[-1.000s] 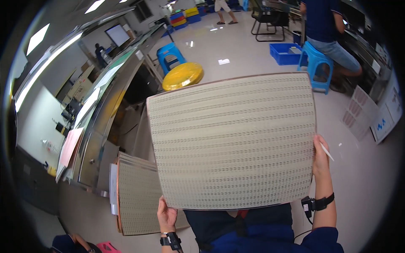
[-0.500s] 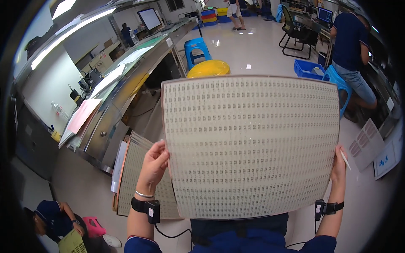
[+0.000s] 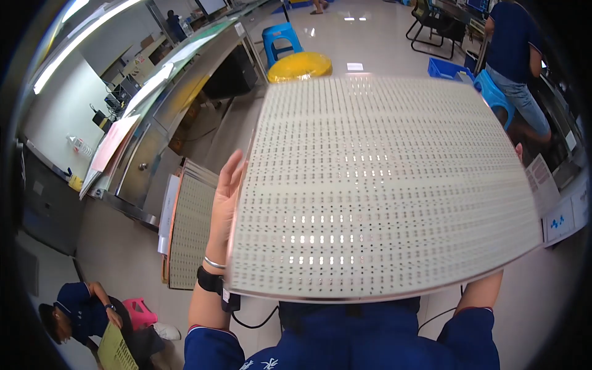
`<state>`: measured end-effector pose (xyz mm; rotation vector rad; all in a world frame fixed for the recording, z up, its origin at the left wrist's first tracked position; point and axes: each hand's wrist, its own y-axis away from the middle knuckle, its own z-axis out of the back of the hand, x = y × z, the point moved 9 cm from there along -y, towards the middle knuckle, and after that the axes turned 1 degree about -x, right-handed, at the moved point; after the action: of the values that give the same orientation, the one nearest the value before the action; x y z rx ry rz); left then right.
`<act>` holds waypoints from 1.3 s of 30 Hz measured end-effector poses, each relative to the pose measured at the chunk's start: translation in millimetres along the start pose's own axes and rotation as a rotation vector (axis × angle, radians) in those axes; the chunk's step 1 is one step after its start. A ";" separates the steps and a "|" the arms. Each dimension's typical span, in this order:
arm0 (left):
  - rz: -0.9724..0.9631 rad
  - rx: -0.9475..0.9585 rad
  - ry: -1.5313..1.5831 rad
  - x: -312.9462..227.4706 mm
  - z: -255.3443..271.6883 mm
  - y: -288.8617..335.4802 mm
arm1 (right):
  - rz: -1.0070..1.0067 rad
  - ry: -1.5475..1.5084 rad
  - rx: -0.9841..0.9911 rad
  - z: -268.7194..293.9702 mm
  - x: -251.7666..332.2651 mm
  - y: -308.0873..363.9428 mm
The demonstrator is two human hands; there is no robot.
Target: Checking and marking electronic component panels against a logbook.
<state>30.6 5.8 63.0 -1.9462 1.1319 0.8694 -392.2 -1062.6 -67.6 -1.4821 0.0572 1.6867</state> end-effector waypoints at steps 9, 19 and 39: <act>0.460 0.060 0.091 61.8 -61.4 47.8 | 0.076 0.458 0.260 14.9 247.3 -327.6; 0.496 -0.120 0.141 85.1 47.9 52.3 | 0.399 1.183 0.320 51.4 297.2 -577.2; 0.489 -0.274 0.117 115.9 79.2 64.2 | 0.569 2.560 0.578 -90.8 285.8 -775.3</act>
<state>2.4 -0.3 -88.7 -1.9858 1.6740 1.2310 178.4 -468.6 45.4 -2.0187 2.0320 -0.9511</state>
